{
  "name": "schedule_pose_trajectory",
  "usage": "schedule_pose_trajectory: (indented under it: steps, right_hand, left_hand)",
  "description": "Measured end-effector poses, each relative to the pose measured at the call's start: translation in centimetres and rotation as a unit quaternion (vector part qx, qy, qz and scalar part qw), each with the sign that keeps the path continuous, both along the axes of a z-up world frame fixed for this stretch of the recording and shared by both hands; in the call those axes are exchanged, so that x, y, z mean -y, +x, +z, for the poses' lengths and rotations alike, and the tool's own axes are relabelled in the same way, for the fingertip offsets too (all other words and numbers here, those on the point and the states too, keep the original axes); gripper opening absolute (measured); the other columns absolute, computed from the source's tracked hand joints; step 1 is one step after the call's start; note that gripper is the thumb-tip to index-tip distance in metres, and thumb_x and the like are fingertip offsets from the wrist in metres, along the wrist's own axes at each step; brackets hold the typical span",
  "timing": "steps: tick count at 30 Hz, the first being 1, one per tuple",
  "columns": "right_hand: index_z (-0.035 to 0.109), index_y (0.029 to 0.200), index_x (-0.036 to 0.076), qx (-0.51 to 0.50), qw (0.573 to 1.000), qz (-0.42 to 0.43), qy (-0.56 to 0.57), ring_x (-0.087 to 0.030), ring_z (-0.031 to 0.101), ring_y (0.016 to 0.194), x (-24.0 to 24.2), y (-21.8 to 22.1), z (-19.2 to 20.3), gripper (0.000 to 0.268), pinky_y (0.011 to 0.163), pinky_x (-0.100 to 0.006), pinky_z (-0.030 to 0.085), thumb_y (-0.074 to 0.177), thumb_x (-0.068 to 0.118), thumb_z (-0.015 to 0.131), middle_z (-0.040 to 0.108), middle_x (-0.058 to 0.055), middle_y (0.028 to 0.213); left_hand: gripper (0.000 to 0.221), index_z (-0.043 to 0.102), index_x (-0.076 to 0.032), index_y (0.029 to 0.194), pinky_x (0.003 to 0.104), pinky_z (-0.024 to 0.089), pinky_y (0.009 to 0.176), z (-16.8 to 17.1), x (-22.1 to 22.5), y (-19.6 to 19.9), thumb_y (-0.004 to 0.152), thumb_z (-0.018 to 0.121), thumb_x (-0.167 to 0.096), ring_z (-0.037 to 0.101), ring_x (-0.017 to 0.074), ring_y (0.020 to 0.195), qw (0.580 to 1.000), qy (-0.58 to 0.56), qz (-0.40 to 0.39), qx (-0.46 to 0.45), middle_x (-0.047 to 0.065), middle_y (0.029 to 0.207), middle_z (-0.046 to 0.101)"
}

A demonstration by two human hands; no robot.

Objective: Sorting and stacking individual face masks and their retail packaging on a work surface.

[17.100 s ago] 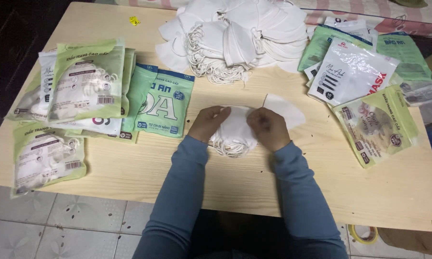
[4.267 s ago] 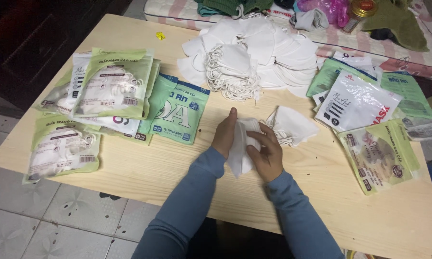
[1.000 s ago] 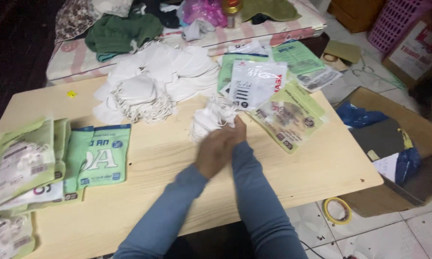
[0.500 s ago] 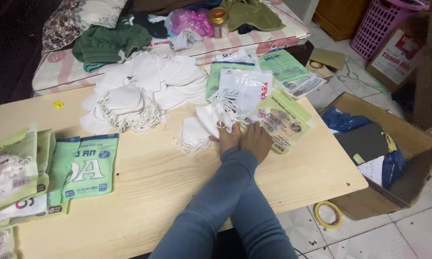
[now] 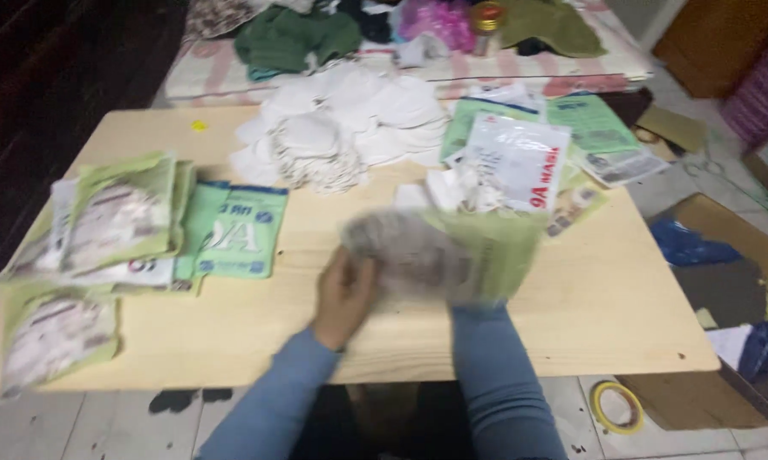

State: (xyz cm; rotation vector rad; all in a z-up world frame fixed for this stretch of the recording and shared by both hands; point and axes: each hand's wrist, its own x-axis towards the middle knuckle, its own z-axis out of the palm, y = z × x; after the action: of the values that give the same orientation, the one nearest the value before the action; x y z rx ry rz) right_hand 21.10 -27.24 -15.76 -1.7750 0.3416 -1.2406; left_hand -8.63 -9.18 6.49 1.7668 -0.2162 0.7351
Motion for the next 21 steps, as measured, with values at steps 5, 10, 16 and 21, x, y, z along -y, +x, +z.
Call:
schedule_pose_trajectory:
  steps: [5,10,16,21]
  right_hand:
    - [0.059,0.121,0.015,-0.078,0.823,0.347,0.444,-0.037,0.075,0.062,-1.4,-7.2,10.9,0.044,0.038,-0.043,0.065,0.085,0.003,0.083,0.075,-0.012,0.103]
    - [0.059,0.123,0.012,-0.093,0.817,0.351,0.447,-0.041,0.076,0.067,-0.2,-8.7,10.4,0.046,0.044,-0.052,0.067,0.085,0.004,0.083,0.075,-0.014,0.106]
    - [0.056,0.126,0.009,-0.102,0.796,0.401,0.442,-0.042,0.077,0.074,1.8,-11.2,9.3,0.047,0.049,-0.053,0.069,0.088,0.006,0.083,0.073,-0.013,0.110]
    - [0.056,0.130,0.008,-0.137,0.792,0.387,0.452,-0.039,0.077,0.076,2.2,-15.9,13.4,0.048,0.051,-0.048,0.072,0.088,0.007,0.080,0.072,-0.013,0.110]
  left_hand:
    - [0.025,0.067,-0.009,0.121,0.052,0.053,0.094,-5.4,-9.6,-3.3,0.098,0.059,-0.017,0.068,0.0340,0.111,0.964,0.023,0.123,-0.233,0.017,0.109,0.072]
    - [0.043,0.060,-0.002,0.128,0.058,0.053,0.091,-4.6,-12.1,-4.2,0.092,0.060,-0.025,0.066,0.0465,0.106,0.891,0.266,0.242,-0.275,0.025,0.107,0.070]
    - [0.036,0.067,-0.010,0.119,0.054,0.054,0.089,-4.7,-4.7,-2.3,0.094,0.063,-0.035,0.066,0.0425,0.108,0.906,0.236,0.158,-0.313,0.018,0.107,0.069]
    - [0.082,0.047,-0.001,0.144,0.054,0.045,0.104,-3.1,0.4,-3.8,0.094,0.046,-0.066,0.057,0.0428,0.126,0.879,0.355,0.082,-0.309,0.024,0.131,0.060]
